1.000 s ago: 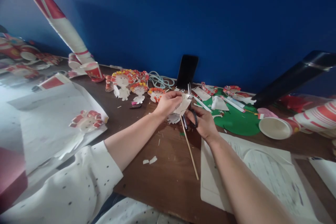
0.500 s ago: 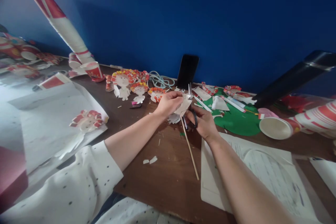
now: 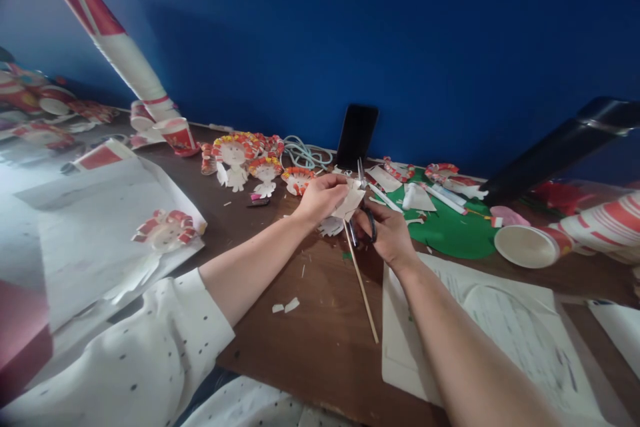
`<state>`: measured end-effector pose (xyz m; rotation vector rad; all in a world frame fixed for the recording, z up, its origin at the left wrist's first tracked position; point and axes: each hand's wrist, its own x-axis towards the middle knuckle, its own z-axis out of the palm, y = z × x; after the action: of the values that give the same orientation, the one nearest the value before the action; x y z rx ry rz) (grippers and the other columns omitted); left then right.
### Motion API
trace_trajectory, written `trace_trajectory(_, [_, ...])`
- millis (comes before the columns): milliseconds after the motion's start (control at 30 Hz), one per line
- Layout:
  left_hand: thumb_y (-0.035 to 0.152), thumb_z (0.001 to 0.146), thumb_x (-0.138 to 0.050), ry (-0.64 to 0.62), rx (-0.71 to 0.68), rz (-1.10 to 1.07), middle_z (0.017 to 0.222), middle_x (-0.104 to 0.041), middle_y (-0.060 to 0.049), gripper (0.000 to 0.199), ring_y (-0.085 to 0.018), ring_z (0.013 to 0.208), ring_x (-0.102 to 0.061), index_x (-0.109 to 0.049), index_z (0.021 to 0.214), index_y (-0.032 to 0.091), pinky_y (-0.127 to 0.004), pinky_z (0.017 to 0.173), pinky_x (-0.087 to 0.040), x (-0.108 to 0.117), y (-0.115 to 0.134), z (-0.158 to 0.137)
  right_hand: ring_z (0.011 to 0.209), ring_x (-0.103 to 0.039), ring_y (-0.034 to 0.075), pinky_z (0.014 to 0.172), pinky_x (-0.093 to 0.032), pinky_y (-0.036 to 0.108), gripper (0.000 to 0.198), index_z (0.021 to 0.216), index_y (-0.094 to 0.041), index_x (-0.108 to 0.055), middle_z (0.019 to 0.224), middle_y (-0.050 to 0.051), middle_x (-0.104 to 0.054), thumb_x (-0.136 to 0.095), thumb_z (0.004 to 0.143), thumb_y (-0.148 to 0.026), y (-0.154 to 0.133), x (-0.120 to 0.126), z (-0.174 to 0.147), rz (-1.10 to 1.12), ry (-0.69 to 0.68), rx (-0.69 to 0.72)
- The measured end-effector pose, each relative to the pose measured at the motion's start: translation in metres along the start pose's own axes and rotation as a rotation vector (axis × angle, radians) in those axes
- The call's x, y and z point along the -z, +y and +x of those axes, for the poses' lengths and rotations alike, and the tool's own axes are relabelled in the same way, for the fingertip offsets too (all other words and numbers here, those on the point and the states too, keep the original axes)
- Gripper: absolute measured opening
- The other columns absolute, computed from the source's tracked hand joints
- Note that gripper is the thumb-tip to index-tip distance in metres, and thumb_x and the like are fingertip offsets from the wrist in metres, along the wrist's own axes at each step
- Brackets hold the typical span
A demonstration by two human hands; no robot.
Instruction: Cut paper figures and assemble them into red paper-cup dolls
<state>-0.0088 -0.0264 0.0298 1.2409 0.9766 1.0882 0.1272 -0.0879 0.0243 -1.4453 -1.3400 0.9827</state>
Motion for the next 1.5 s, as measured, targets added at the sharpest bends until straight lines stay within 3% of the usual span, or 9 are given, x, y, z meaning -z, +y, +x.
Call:
trace_trajectory(167, [0.021, 0.066, -0.056, -0.014, -0.014, -0.003, 0.063, -0.055, 0.001, 0.018, -0.008, 0.055, -0.045, -0.065, 0.081, 0.015, -0.021, 0.056, -0.037, 0.0, -0.002, 0.001, 0.042, -0.041, 0.009, 0.041, -0.033, 0.022, 0.029, 0.06, -0.018, -0.061, 0.048, -0.002, -0.051, -0.068, 0.07, -0.044, -0.002, 0.0, -0.001, -0.019, 0.018, 0.029])
trace_trajectory(267, [0.022, 0.067, -0.058, -0.027, -0.039, -0.018, 0.069, -0.059, 0.0, 0.02, -0.008, 0.061, -0.049, -0.065, 0.084, 0.014, -0.021, 0.06, -0.039, 0.001, -0.005, 0.002, 0.042, -0.041, 0.009, 0.04, -0.033, 0.022, 0.023, 0.073, -0.018, -0.068, 0.048, -0.003, -0.051, -0.07, 0.069, -0.04, 0.001, 0.0, 0.002, 0.016, 0.062, 0.003])
trace_trajectory(500, [0.021, 0.069, -0.058, -0.05, -0.071, -0.009, 0.076, -0.061, -0.001, 0.021, -0.009, 0.067, -0.052, -0.064, 0.087, 0.013, -0.021, 0.067, -0.041, 0.0, -0.008, 0.004, 0.046, -0.042, 0.008, 0.043, -0.036, 0.023, 0.039, 0.103, -0.02, -0.066, 0.064, -0.003, -0.055, -0.067, 0.072, -0.043, 0.017, 0.002, 0.012, 0.277, 0.257, 0.056])
trace_trajectory(733, [0.021, 0.072, -0.061, -0.134, -0.057, 0.068, 0.087, -0.064, -0.004, 0.026, -0.01, 0.075, -0.056, -0.065, 0.096, 0.014, -0.022, 0.072, -0.044, -0.002, -0.016, 0.007, 0.045, -0.039, 0.007, 0.042, -0.031, 0.021, 0.041, 0.106, -0.022, -0.062, 0.059, -0.006, -0.048, -0.068, 0.068, -0.038, 0.019, 0.002, 0.012, 0.194, 0.267, 0.101])
trace_trajectory(967, [0.013, 0.064, -0.073, -0.282, 0.18, -0.204, 0.08, -0.064, -0.005, 0.038, -0.012, 0.068, -0.06, -0.058, 0.099, 0.01, -0.028, 0.071, -0.049, -0.008, -0.013, 0.001, 0.048, -0.045, 0.009, 0.045, -0.037, 0.023, 0.04, 0.108, -0.022, -0.059, 0.064, -0.005, -0.049, -0.065, 0.071, -0.037, 0.021, 0.006, 0.015, 0.148, 0.379, 0.135])
trace_trajectory(1133, [0.01, 0.066, -0.071, -0.174, 0.185, -0.279, 0.076, -0.064, -0.002, 0.03, -0.009, 0.064, -0.06, -0.058, 0.093, 0.011, -0.025, 0.069, -0.049, -0.008, -0.013, 0.003, 0.053, -0.048, 0.011, 0.05, -0.041, 0.024, 0.025, 0.088, -0.021, -0.06, 0.062, -0.004, -0.053, -0.068, 0.069, -0.036, 0.022, 0.005, 0.014, 0.126, 0.369, 0.115])
trace_trajectory(1233, [0.012, 0.067, -0.071, -0.129, 0.156, -0.366, 0.076, -0.064, -0.002, 0.026, -0.009, 0.064, -0.06, -0.056, 0.087, 0.012, -0.024, 0.068, -0.049, -0.006, -0.016, 0.006, 0.051, -0.048, 0.011, 0.05, -0.041, 0.024, 0.023, 0.081, -0.021, -0.059, 0.062, -0.004, -0.055, -0.07, 0.068, -0.037, 0.021, 0.003, 0.011, 0.152, 0.275, 0.075])
trace_trajectory(1333, [0.017, 0.068, -0.072, -0.112, 0.093, -0.343, 0.075, -0.064, -0.002, 0.025, -0.009, 0.062, -0.06, -0.054, 0.085, 0.013, -0.025, 0.068, -0.049, -0.003, -0.019, 0.009, 0.051, -0.05, 0.011, 0.049, -0.041, 0.024, 0.03, 0.088, -0.021, -0.061, 0.066, -0.003, -0.059, -0.072, 0.067, -0.04, 0.019, 0.001, 0.01, 0.219, 0.218, 0.05])
trace_trajectory(1500, [0.014, 0.07, -0.068, -0.115, 0.007, -0.244, 0.078, -0.067, -0.003, 0.023, -0.011, 0.069, -0.063, -0.055, 0.089, 0.013, -0.027, 0.074, -0.05, -0.003, -0.02, 0.011, 0.052, -0.051, 0.01, 0.048, -0.04, 0.024, 0.046, 0.109, -0.022, -0.061, 0.071, -0.002, -0.061, -0.071, 0.067, -0.04, 0.019, 0.008, 0.014, 0.278, 0.33, 0.075])
